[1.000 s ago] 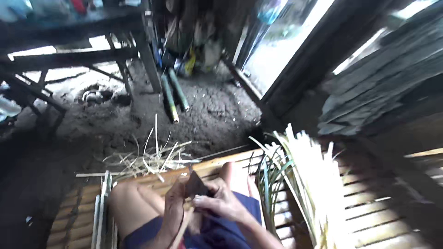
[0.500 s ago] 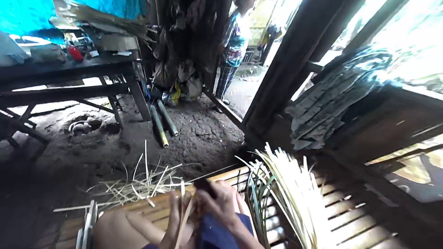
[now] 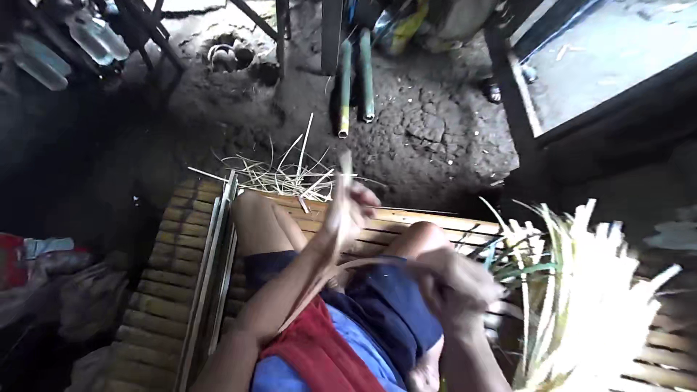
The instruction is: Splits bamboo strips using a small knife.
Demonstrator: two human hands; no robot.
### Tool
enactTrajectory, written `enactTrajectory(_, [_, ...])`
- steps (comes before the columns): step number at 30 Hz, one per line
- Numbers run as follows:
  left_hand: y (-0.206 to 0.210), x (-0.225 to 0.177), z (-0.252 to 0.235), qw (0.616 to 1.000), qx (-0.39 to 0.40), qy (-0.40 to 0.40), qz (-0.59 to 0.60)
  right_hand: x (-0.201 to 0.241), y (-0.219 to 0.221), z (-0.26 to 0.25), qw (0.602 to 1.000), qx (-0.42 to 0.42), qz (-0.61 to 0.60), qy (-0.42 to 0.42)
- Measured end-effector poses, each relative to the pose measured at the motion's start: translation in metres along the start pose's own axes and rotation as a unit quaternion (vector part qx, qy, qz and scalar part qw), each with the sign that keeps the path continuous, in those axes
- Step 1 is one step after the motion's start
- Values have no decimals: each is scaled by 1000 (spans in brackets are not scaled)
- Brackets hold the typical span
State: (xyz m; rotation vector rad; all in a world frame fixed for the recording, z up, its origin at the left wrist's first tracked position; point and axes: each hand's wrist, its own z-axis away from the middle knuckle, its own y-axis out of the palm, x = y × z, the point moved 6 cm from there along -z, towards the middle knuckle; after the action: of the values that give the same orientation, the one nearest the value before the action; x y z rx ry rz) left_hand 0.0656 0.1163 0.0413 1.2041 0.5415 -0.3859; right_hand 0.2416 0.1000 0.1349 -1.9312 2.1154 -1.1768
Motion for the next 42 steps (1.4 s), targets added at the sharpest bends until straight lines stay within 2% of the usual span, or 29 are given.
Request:
enactTrajectory(1, [17,17,17,994,97,-49,-26,-18,-1,-4,999,-33,19,39])
enactTrajectory(2, [28,28,31,984,148,-88,-42,-33,-6,-8,994,-63,29,85])
enactTrajectory(3, [34,33,39,980,157,-114,-54,-44,-10,-10,988,-83,25,127])
enactTrajectory(5, [35,28,44,987,87,-115,-73,-43,1,-11,986,-36,0,160])
enactTrajectory(7, [27,22,27,997,16,-68,-22,-25,32,-8,990,61,-31,121])
enactTrajectory(9, [1,11,2,998,-46,-7,42,-12,45,3,981,122,-123,91])
enactTrajectory(12, [-68,-22,-8,964,-239,56,102,1,11,14,919,182,-327,124])
enactTrajectory(14, [-89,-30,-5,941,-307,80,117,-4,-4,11,902,169,-371,141])
enactTrajectory(15, [-83,-24,-1,953,-279,75,92,-13,-3,11,918,162,-324,159])
enactTrajectory(17, [-46,2,15,995,-98,25,9,-40,0,9,952,109,-189,214])
enactTrajectory(19, [-6,25,41,996,70,-55,-4,-61,-3,2,950,43,-143,276])
enactTrajectory(20, [6,29,53,991,101,-88,3,-64,-4,-3,946,20,-145,289])
enactTrajectory(22, [12,30,62,995,45,-89,26,-49,10,-7,954,53,-143,259])
enactTrajectory(25, [2,25,61,996,-51,-51,50,-11,55,5,948,185,-198,170])
enactTrajectory(27, [-24,10,49,985,-140,1,99,1,53,16,914,235,-286,166])
enactTrajectory(30, [-69,-20,40,941,-290,69,157,17,26,14,840,289,-436,147])
enactTrajectory(31, [-69,-23,40,945,-287,73,137,16,25,13,844,290,-426,149])
enactTrajectory(32, [-60,-18,43,966,-236,60,85,10,27,13,866,280,-380,166])
enactTrajectory(34, [-26,2,58,997,-61,-7,-43,-14,27,10,911,207,-274,229])
enactTrajectory(36, [1,21,82,991,52,-98,-73,-31,19,5,932,130,-207,269])
enactTrajectory(38, [3,29,95,988,28,-140,-55,-24,25,4,936,127,-202,260])
enactTrajectory(40, [-6,26,93,989,-58,-122,-67,-2,46,11,940,174,-210,204])
enactTrajectory(42, [-25,19,79,990,-124,-69,-10,15,60,22,941,208,-217,154])
